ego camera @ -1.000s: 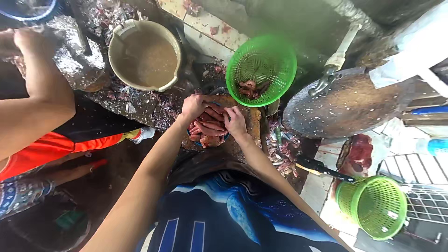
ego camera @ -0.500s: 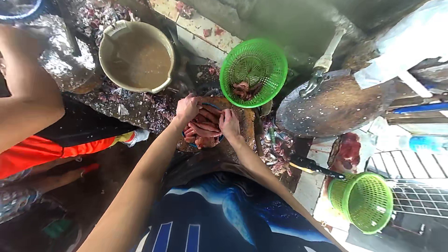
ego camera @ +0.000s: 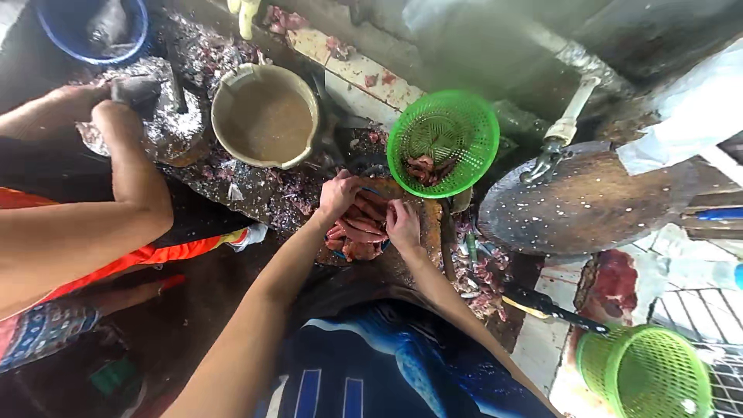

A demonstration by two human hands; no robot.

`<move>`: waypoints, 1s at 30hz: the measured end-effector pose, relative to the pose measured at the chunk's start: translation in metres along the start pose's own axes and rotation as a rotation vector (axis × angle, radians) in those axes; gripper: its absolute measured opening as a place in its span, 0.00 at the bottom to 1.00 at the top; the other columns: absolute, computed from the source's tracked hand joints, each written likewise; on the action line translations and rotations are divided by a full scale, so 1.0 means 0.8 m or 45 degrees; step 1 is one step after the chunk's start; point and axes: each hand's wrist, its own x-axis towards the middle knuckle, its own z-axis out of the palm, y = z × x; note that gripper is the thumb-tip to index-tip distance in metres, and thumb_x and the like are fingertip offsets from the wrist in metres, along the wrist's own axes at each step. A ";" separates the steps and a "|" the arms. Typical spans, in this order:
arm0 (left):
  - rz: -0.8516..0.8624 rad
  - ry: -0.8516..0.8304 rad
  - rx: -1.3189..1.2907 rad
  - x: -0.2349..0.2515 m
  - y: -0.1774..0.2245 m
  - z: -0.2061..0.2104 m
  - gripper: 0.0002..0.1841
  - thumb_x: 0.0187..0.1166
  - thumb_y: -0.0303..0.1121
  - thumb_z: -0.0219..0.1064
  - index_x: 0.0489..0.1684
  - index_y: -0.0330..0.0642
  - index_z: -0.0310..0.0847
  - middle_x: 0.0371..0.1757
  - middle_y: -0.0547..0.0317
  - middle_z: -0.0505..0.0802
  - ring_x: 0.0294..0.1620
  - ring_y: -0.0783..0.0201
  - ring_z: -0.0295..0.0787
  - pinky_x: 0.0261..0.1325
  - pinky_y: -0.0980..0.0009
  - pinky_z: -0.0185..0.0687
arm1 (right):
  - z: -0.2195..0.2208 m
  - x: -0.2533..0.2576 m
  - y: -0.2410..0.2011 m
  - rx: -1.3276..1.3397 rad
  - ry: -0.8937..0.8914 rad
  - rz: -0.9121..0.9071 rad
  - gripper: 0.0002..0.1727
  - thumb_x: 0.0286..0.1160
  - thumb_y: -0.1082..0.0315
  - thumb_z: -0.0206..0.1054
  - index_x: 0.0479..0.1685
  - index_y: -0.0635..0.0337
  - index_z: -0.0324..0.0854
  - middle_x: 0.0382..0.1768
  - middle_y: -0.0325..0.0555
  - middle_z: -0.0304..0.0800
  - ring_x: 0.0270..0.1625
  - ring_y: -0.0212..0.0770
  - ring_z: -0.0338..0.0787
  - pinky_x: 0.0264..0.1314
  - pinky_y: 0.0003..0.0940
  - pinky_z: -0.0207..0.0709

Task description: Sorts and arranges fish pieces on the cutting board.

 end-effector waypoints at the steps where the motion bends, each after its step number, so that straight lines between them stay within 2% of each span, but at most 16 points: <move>1: 0.045 0.034 -0.043 0.001 0.000 -0.001 0.11 0.84 0.43 0.66 0.54 0.60 0.93 0.58 0.58 0.93 0.50 0.53 0.94 0.52 0.45 0.89 | 0.000 0.000 0.001 -0.015 0.000 -0.032 0.17 0.83 0.62 0.61 0.65 0.52 0.87 0.60 0.55 0.90 0.68 0.55 0.88 0.71 0.57 0.80; 3: 0.117 0.018 -0.104 -0.003 0.001 -0.007 0.10 0.81 0.43 0.69 0.52 0.59 0.94 0.56 0.60 0.93 0.52 0.55 0.93 0.54 0.46 0.89 | -0.001 -0.006 0.002 -0.035 -0.035 -0.045 0.17 0.81 0.64 0.62 0.63 0.52 0.89 0.61 0.52 0.89 0.70 0.53 0.86 0.73 0.55 0.79; 6: 0.200 -0.208 -0.046 -0.005 0.001 -0.023 0.11 0.77 0.43 0.73 0.53 0.58 0.94 0.62 0.61 0.92 0.57 0.54 0.92 0.58 0.42 0.87 | 0.001 -0.008 0.005 -0.030 0.004 -0.103 0.16 0.78 0.64 0.64 0.60 0.53 0.89 0.59 0.51 0.90 0.69 0.53 0.86 0.73 0.55 0.78; 8: 0.250 -0.346 0.060 -0.006 0.001 -0.025 0.11 0.77 0.42 0.73 0.54 0.59 0.93 0.69 0.61 0.91 0.60 0.51 0.92 0.59 0.40 0.87 | 0.000 -0.007 0.005 -0.030 -0.017 -0.101 0.17 0.79 0.64 0.63 0.64 0.52 0.87 0.61 0.50 0.90 0.71 0.52 0.85 0.75 0.55 0.77; 9: 0.287 -0.378 0.106 -0.007 0.002 -0.025 0.10 0.77 0.40 0.73 0.53 0.58 0.93 0.68 0.60 0.91 0.58 0.50 0.93 0.57 0.39 0.87 | 0.000 -0.006 0.004 -0.031 -0.030 -0.094 0.18 0.80 0.63 0.62 0.65 0.52 0.86 0.62 0.50 0.91 0.72 0.52 0.85 0.76 0.55 0.76; 11: 0.359 -0.390 0.192 -0.004 0.001 -0.021 0.09 0.77 0.37 0.72 0.51 0.57 0.92 0.65 0.58 0.92 0.54 0.48 0.93 0.53 0.40 0.88 | -0.001 -0.002 0.004 -0.034 -0.034 -0.097 0.17 0.81 0.63 0.62 0.64 0.53 0.86 0.61 0.50 0.91 0.70 0.51 0.87 0.74 0.53 0.79; 13: 0.414 -0.389 0.241 -0.001 0.002 -0.017 0.09 0.80 0.36 0.69 0.52 0.56 0.92 0.69 0.59 0.90 0.56 0.49 0.93 0.55 0.42 0.88 | -0.003 -0.001 0.004 -0.035 -0.064 -0.101 0.17 0.79 0.63 0.63 0.62 0.55 0.87 0.60 0.51 0.91 0.70 0.52 0.87 0.73 0.52 0.81; 17: 0.465 -0.324 0.161 0.004 0.001 -0.012 0.11 0.81 0.40 0.69 0.55 0.53 0.92 0.66 0.59 0.91 0.58 0.51 0.92 0.57 0.44 0.88 | -0.006 -0.005 0.007 -0.078 -0.041 -0.164 0.18 0.78 0.57 0.64 0.59 0.55 0.88 0.59 0.51 0.90 0.71 0.54 0.84 0.75 0.54 0.76; 19: 0.432 -0.281 0.119 0.006 -0.001 -0.012 0.13 0.80 0.41 0.71 0.59 0.53 0.90 0.65 0.56 0.91 0.55 0.49 0.93 0.55 0.42 0.88 | -0.006 -0.007 0.005 -0.102 -0.033 -0.175 0.22 0.78 0.50 0.65 0.58 0.56 0.89 0.64 0.52 0.88 0.74 0.55 0.81 0.79 0.55 0.73; 21: 0.389 -0.286 0.104 0.003 0.002 -0.010 0.20 0.77 0.41 0.72 0.68 0.58 0.86 0.67 0.56 0.89 0.54 0.49 0.93 0.53 0.41 0.88 | -0.003 -0.012 0.005 -0.119 -0.033 -0.169 0.28 0.75 0.43 0.66 0.60 0.57 0.88 0.68 0.53 0.85 0.76 0.56 0.79 0.81 0.55 0.71; 23: 0.381 -0.324 0.113 0.006 0.003 -0.011 0.19 0.76 0.40 0.72 0.66 0.58 0.87 0.70 0.57 0.87 0.54 0.49 0.92 0.52 0.41 0.88 | -0.001 -0.011 0.003 -0.135 -0.001 -0.167 0.34 0.70 0.38 0.69 0.62 0.58 0.85 0.67 0.54 0.86 0.75 0.57 0.80 0.78 0.57 0.74; 26: 0.415 -0.343 0.137 0.007 0.001 -0.014 0.14 0.78 0.41 0.70 0.59 0.58 0.91 0.69 0.60 0.88 0.54 0.52 0.92 0.51 0.42 0.88 | -0.002 -0.009 -0.005 -0.174 -0.013 -0.121 0.43 0.68 0.34 0.69 0.78 0.55 0.74 0.70 0.55 0.85 0.77 0.58 0.80 0.77 0.59 0.74; 27: 0.419 -0.348 0.140 0.008 0.000 -0.014 0.14 0.78 0.41 0.69 0.59 0.60 0.91 0.69 0.62 0.89 0.55 0.52 0.92 0.52 0.42 0.88 | -0.002 -0.007 -0.007 -0.200 -0.024 -0.123 0.43 0.70 0.35 0.68 0.81 0.54 0.73 0.70 0.55 0.84 0.77 0.58 0.79 0.77 0.59 0.74; 28: 0.415 -0.358 0.141 0.009 0.000 -0.015 0.14 0.79 0.41 0.69 0.60 0.61 0.91 0.69 0.62 0.89 0.57 0.53 0.92 0.54 0.42 0.88 | 0.000 -0.006 -0.008 -0.229 -0.020 -0.139 0.40 0.72 0.37 0.67 0.79 0.54 0.76 0.69 0.54 0.85 0.77 0.58 0.79 0.76 0.59 0.74; 30: 0.407 -0.363 0.146 0.009 -0.001 -0.016 0.14 0.79 0.41 0.70 0.59 0.61 0.91 0.69 0.62 0.89 0.58 0.53 0.92 0.55 0.43 0.87 | 0.004 -0.006 -0.009 -0.272 0.023 -0.173 0.29 0.77 0.45 0.65 0.70 0.53 0.84 0.66 0.53 0.86 0.75 0.56 0.80 0.74 0.57 0.75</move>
